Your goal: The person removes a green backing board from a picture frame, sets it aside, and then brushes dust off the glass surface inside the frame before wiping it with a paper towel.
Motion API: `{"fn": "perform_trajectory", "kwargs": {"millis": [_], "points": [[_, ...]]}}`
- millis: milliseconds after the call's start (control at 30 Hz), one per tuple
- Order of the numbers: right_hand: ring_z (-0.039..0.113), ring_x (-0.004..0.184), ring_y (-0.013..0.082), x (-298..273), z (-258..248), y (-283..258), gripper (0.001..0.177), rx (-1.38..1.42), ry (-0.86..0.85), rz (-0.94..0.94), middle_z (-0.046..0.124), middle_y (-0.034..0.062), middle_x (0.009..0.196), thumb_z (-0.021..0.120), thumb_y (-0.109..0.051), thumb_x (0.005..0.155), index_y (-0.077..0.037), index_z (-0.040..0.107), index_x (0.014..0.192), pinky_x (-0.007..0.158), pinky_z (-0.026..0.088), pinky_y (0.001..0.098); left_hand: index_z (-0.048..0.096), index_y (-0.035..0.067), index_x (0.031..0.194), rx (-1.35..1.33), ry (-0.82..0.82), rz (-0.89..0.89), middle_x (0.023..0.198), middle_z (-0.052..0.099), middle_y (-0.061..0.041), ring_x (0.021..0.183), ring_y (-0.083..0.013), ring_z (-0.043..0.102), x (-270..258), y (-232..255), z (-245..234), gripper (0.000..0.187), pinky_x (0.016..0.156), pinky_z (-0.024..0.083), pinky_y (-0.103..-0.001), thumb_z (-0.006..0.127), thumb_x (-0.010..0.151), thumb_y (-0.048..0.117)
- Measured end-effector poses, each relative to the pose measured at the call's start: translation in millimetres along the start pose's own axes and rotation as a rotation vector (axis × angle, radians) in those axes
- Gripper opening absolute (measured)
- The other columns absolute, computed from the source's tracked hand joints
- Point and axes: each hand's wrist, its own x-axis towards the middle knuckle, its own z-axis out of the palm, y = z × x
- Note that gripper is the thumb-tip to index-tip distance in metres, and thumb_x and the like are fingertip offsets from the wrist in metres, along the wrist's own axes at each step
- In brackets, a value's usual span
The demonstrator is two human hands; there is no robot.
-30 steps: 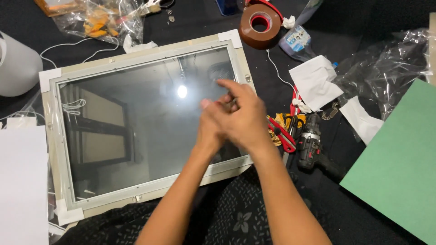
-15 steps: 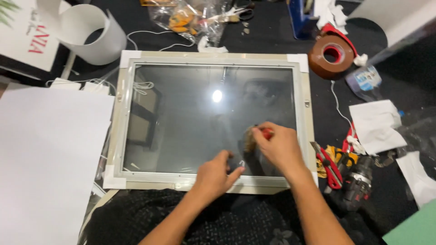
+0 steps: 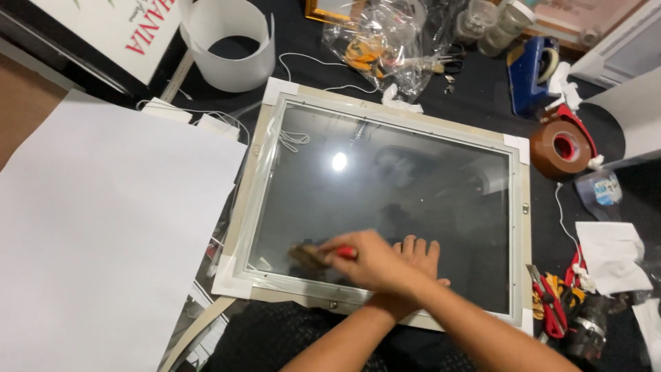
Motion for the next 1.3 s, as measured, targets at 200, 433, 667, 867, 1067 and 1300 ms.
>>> {"fn": "perform_trajectory", "kwargs": {"millis": [200,433,667,867,1067,1300], "points": [[0.066,0.085,0.0399,74,-82,24,0.026,-0.629,0.706,0.084,0.073,0.0141,0.091,0.059,-0.024,0.092,-0.011,0.076,0.108,0.074,0.049,0.0497,0.051,0.003,0.135,-0.113,-0.104,-0.094,0.126,0.059,-0.023,0.121,-0.0419,0.049,9,-2,-40,0.069,0.098,0.039,-0.052,0.072,0.088,0.05],[0.074,0.086,0.0197,96,-69,9,0.026,-0.413,0.125,-0.008,0.082,0.0025,0.1,0.065,-0.02,0.088,-0.018,0.081,0.108,0.078,0.054,0.034,0.065,0.0,0.12,-0.128,0.088,0.008,0.116,0.063,-0.024,0.112,-0.0425,0.053,15,4,-27,0.059,0.094,0.042,-0.056,0.069,0.086,0.048],[0.077,0.07,0.0159,91,-35,-65,0.021,-0.017,-0.325,0.384,0.082,0.01,0.083,0.071,-0.019,0.089,-0.006,0.083,0.101,0.072,0.065,0.0262,0.056,-0.002,0.139,-0.379,0.074,0.025,0.139,0.054,-0.029,0.138,-0.0503,0.038,11,4,-8,0.056,0.119,0.012,-0.07,0.054,0.094,0.031],[0.067,0.056,0.012,161,-63,-23,0.024,0.057,0.667,0.216,0.07,0.005,0.061,0.058,-0.019,0.086,-0.009,0.079,0.092,0.061,0.053,0.0258,0.063,0.005,0.13,-0.174,0.233,0.052,0.111,0.063,-0.02,0.102,-0.0448,0.049,8,2,-15,0.063,0.088,0.04,-0.058,0.075,0.073,0.029],[0.072,0.062,0.019,179,-70,-3,0.019,0.352,0.527,0.211,0.073,0.013,0.074,0.06,-0.008,0.096,-0.001,0.077,0.103,0.059,0.059,0.0266,0.064,0.004,0.126,-0.069,0.174,0.041,0.117,0.066,-0.018,0.116,-0.0435,0.049,8,-2,-14,0.061,0.095,0.04,-0.056,0.074,0.075,0.035],[0.073,0.07,0.0188,128,-95,35,0.018,0.389,0.495,0.283,0.072,0.0126,0.075,0.065,-0.014,0.094,-0.004,0.077,0.103,0.061,0.056,0.0265,0.043,0.001,0.153,-0.137,-0.179,-0.036,0.149,0.041,-0.028,0.141,-0.0493,0.029,19,-4,-38,0.072,0.114,0.025,-0.061,0.058,0.092,0.036]]}}
